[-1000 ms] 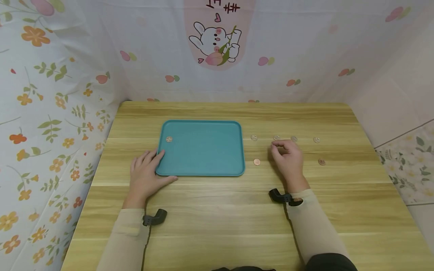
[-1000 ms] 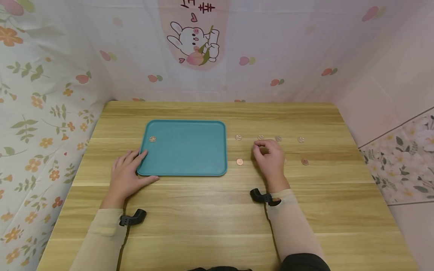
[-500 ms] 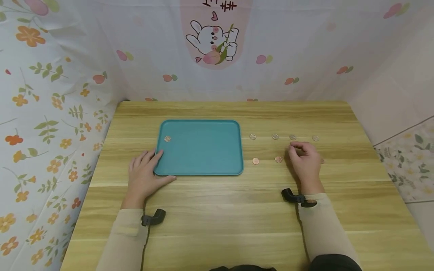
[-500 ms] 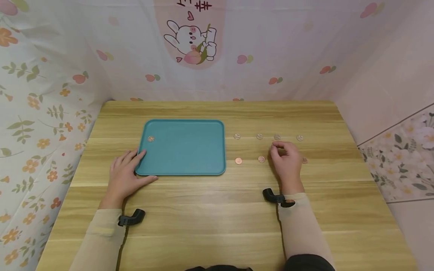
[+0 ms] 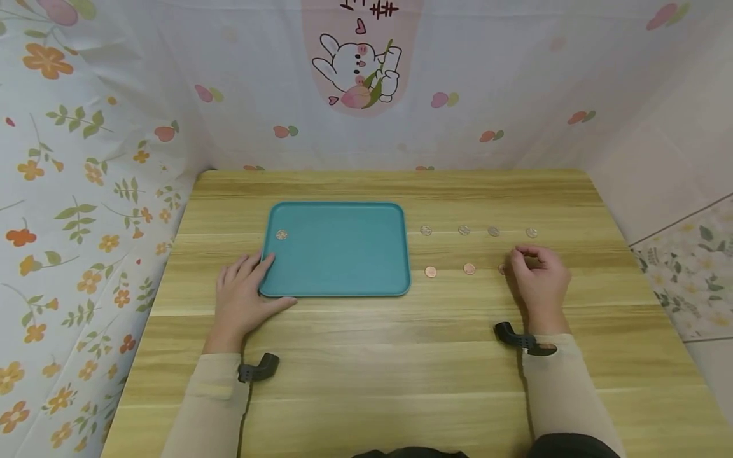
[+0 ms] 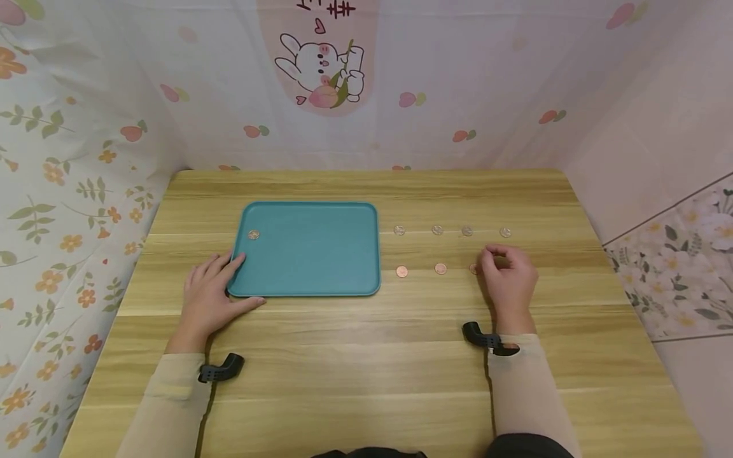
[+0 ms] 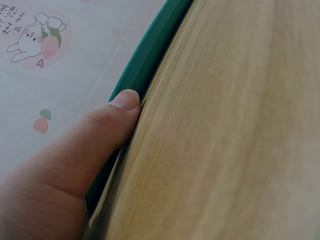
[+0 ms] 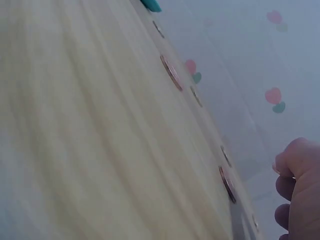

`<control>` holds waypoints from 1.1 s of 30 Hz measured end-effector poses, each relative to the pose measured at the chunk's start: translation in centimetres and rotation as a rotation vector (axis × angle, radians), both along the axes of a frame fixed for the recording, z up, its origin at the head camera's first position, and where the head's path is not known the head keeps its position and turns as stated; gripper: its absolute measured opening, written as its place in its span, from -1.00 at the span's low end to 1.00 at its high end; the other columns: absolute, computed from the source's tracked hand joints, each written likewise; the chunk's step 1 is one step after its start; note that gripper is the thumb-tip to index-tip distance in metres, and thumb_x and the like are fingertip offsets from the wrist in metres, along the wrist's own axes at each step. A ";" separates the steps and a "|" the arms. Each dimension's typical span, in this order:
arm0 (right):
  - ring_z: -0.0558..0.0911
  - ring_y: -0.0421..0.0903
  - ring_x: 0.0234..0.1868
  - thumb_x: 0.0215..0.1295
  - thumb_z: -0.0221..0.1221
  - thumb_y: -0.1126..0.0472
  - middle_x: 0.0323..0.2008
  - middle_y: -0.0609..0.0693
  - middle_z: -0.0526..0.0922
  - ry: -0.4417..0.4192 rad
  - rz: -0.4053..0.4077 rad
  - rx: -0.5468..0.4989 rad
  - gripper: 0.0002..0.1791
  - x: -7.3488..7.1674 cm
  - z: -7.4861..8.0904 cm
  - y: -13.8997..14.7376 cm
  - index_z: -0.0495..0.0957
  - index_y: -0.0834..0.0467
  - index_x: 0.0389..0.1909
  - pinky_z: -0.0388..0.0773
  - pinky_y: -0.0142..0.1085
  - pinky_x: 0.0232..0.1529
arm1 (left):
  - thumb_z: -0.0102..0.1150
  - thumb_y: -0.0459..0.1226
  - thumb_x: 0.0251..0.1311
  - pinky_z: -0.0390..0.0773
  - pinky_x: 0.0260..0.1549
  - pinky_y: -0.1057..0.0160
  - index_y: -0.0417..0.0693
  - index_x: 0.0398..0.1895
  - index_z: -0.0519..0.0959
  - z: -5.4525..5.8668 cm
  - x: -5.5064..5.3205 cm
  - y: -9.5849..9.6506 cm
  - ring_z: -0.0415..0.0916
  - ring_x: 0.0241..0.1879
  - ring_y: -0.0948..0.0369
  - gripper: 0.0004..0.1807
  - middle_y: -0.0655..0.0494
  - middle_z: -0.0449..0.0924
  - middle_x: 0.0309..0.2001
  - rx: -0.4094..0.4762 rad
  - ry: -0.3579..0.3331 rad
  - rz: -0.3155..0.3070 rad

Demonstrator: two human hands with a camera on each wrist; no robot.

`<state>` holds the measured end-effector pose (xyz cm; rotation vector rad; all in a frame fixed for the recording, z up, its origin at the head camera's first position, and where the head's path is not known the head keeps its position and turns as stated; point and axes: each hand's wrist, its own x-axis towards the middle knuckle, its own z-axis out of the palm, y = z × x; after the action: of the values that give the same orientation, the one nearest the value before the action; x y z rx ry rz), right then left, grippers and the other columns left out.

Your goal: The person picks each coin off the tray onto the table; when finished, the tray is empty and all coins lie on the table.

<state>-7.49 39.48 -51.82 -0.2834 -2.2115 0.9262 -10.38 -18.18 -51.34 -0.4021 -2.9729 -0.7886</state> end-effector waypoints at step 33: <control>0.51 -0.55 -0.35 0.45 0.27 0.10 -0.39 -0.57 0.60 -0.296 -0.350 -0.172 -0.70 3.4 0.0 8.2 0.85 0.18 -0.04 0.36 -0.59 -0.24 | 0.61 0.25 -0.02 -0.16 0.48 -0.46 -0.09 0.62 0.36 0.2 0.1 0.1 0.01 0.59 -0.30 0.18 -0.23 0.25 0.60 -0.014 -0.028 0.000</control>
<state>-4.06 47.71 -51.81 -0.9085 -2.2429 0.9234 -10.27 -18.08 -51.16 -0.3944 -3.0060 -0.7804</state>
